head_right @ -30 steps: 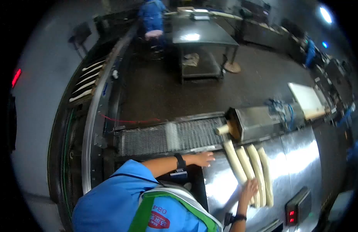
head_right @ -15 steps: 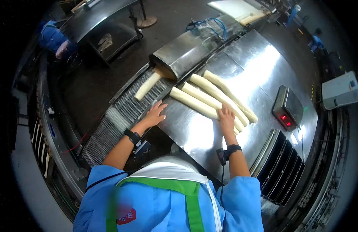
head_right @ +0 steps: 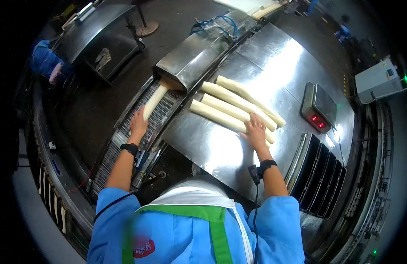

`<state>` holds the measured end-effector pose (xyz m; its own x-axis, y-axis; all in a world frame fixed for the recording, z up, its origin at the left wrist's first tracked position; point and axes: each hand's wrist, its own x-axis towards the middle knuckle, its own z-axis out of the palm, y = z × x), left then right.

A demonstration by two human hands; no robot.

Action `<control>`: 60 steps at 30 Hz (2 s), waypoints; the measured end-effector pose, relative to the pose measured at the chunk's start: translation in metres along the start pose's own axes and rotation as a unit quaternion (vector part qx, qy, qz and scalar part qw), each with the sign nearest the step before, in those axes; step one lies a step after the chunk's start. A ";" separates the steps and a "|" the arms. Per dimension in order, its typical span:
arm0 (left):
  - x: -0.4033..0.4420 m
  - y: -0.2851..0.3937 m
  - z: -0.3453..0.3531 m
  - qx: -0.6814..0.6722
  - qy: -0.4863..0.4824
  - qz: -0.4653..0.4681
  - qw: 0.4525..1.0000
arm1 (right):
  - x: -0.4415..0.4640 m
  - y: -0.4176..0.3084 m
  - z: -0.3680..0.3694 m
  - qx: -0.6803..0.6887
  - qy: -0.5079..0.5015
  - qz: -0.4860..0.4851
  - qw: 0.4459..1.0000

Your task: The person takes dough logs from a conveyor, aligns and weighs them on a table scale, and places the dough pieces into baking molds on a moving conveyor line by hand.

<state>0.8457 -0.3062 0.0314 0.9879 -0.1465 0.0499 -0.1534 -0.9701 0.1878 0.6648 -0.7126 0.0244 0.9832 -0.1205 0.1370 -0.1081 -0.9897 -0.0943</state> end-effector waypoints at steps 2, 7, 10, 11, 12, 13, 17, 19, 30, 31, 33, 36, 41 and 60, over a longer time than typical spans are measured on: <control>0.006 -0.009 -0.003 0.007 -0.025 -0.004 1.000 | 0.003 -0.004 0.004 0.009 0.012 0.012 1.000; 0.010 -0.008 -0.016 -0.084 -0.234 -0.052 0.967 | 0.006 -0.023 0.005 -0.016 -0.008 0.054 0.998; -0.009 0.017 -0.006 -0.244 -0.278 -0.020 0.929 | 0.017 -0.024 0.007 -0.041 0.035 0.047 0.997; -0.017 0.039 -0.009 -0.309 -0.297 -0.009 0.904 | 0.023 -0.022 0.010 -0.040 0.037 0.051 0.997; -0.025 0.061 -0.004 -0.339 -0.297 0.014 0.893 | 0.029 -0.023 0.010 -0.034 0.022 0.064 0.997; -0.033 0.083 0.001 -0.369 -0.297 0.037 0.880 | 0.035 -0.025 0.010 -0.027 0.007 0.076 0.997; -0.065 0.166 0.004 -0.450 -0.418 0.061 0.787 | 0.047 -0.031 0.002 -0.004 -0.056 0.098 0.994; -0.065 0.182 -0.005 -0.408 -0.513 0.196 0.730 | 0.042 -0.029 -0.001 0.008 -0.058 0.105 0.993; -0.007 0.156 0.024 -0.346 0.043 0.034 0.937 | -0.027 -0.027 -0.008 -0.007 0.072 -0.004 0.997; -0.007 0.156 0.029 -0.345 0.040 0.040 0.937 | -0.034 -0.017 -0.015 -0.006 0.062 -0.017 0.998; -0.004 0.151 0.049 -0.395 -0.018 0.047 0.917 | -0.048 0.003 -0.018 0.000 0.028 -0.008 1.000; -0.010 0.160 0.067 -0.419 -0.095 0.107 0.897 | -0.059 0.032 -0.011 -0.034 0.036 0.003 0.999; -0.012 0.189 0.061 -0.394 -0.172 0.193 0.882 | -0.055 0.059 -0.019 -0.035 0.032 0.038 0.998; 0.014 0.139 0.001 -0.151 0.175 0.026 0.973 | -0.066 0.041 -0.061 0.008 -0.003 -0.015 1.000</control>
<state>0.8378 -0.4436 0.0569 0.9194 -0.0676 0.3874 -0.2541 -0.8540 0.4539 0.5861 -0.7500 0.0714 0.9868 -0.0903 0.1345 -0.0764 -0.9915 -0.1051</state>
